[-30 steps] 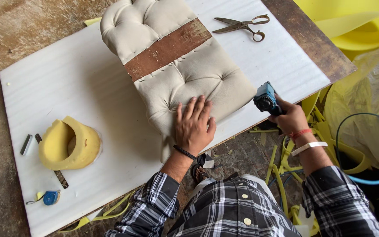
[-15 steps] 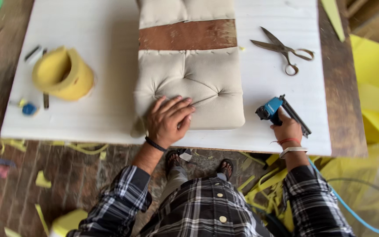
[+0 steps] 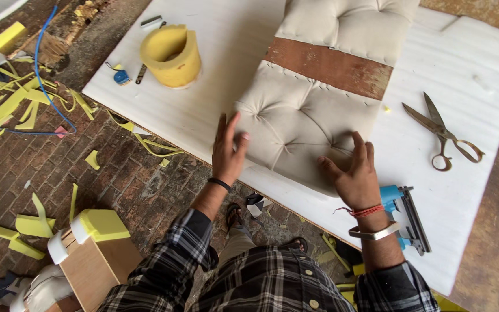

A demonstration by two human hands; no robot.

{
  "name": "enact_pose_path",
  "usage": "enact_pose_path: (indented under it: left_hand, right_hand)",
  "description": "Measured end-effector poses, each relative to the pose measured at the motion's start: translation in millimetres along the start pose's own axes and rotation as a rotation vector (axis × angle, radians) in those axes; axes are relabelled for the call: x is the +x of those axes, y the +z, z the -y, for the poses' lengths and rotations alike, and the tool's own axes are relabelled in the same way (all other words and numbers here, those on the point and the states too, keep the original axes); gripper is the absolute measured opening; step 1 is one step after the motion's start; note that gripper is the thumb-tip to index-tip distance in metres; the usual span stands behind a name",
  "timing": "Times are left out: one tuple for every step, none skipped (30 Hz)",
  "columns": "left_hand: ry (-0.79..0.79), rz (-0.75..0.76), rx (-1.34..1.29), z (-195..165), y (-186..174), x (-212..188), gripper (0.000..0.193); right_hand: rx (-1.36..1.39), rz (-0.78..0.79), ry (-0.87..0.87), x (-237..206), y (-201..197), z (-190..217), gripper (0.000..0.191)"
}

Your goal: The person stretches a tufted beige fabric panel over a wooden board on the worktable and staples it in place using a pneumatic staple gun, pressing the fabric taut with their hands between staples. They then fold the fabric edge over the board and trim the excess fabric with scissors.

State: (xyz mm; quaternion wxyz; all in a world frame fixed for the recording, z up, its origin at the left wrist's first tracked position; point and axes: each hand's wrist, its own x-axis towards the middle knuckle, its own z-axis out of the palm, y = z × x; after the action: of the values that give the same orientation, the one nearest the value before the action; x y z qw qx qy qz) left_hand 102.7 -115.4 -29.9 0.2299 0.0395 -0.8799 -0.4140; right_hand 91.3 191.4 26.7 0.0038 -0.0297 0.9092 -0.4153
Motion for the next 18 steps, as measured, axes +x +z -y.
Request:
enact_pose_path:
  left_hand:
    - [-0.181,0.081,-0.139,13,-5,9,0.077]
    - [-0.359,0.168,-0.281,25,-10,19,0.084]
    - [-0.407,0.226,-0.364,36,-14,31,0.087]
    - [-0.453,0.289,-0.449,44,-14,43,0.090]
    - [-0.498,0.357,-0.534,50,-12,54,0.094]
    - [-0.577,0.402,-0.666,54,-8,66,0.096]
    - [-0.660,0.449,-0.795,57,-4,77,0.099]
    - [-0.745,0.500,-0.920,58,0,86,0.101]
    - [-0.760,0.498,-0.917,58,5,93,0.100]
    - [-0.776,0.496,-0.913,58,12,98,0.098]
    - [-0.790,0.493,-0.909,57,19,103,0.097]
    - [-0.800,0.506,-0.965,58,27,107,0.094]
    - [-0.810,0.517,-1.021,59,34,108,0.091]
    - [-0.820,0.527,-1.077,61,40,110,0.089]
    - [-0.794,0.512,-1.081,63,44,110,0.086]
    - [-0.770,0.497,-1.086,64,46,110,0.083]
    - [-0.744,0.477,-1.092,66,46,111,0.081]
    - [-0.721,0.501,-1.146,71,42,111,0.079]
  right_hand:
    - [-0.080,-0.070,-0.041,-1,9,4,0.099]
    - [-0.161,-0.141,-0.080,-4,19,6,0.105]
    - [-0.241,-0.214,-0.118,-5,25,5,0.110]
    - [-0.197,-0.246,-0.116,-5,29,3,0.111]
    - [-0.154,-0.282,-0.112,-5,32,0,0.112]
    - [-0.111,-0.319,-0.106,-4,32,-4,0.113]
    - [-0.008,-0.305,-0.009,-2,31,-6,0.112]
    - [0.097,-0.293,0.090,2,27,-7,0.110]
    - [0.206,-0.283,0.189,5,23,-7,0.109]
    - [0.230,-0.247,0.281,7,19,-4,0.103]
    - [0.256,-0.210,0.371,9,11,-1,0.097]
    - [0.284,-0.174,0.459,10,7,5,0.092]
    - [0.280,-0.178,0.468,11,4,12,0.088]
    - [0.276,-0.181,0.474,12,0,19,0.084]
    - [0.271,-0.183,0.480,12,-1,27,0.081]
    - [0.265,-0.177,0.551,12,-1,34,0.081]
    - [0.259,-0.168,0.619,10,-1,39,0.081]
    - [0.251,-0.153,0.681,8,1,42,0.082]
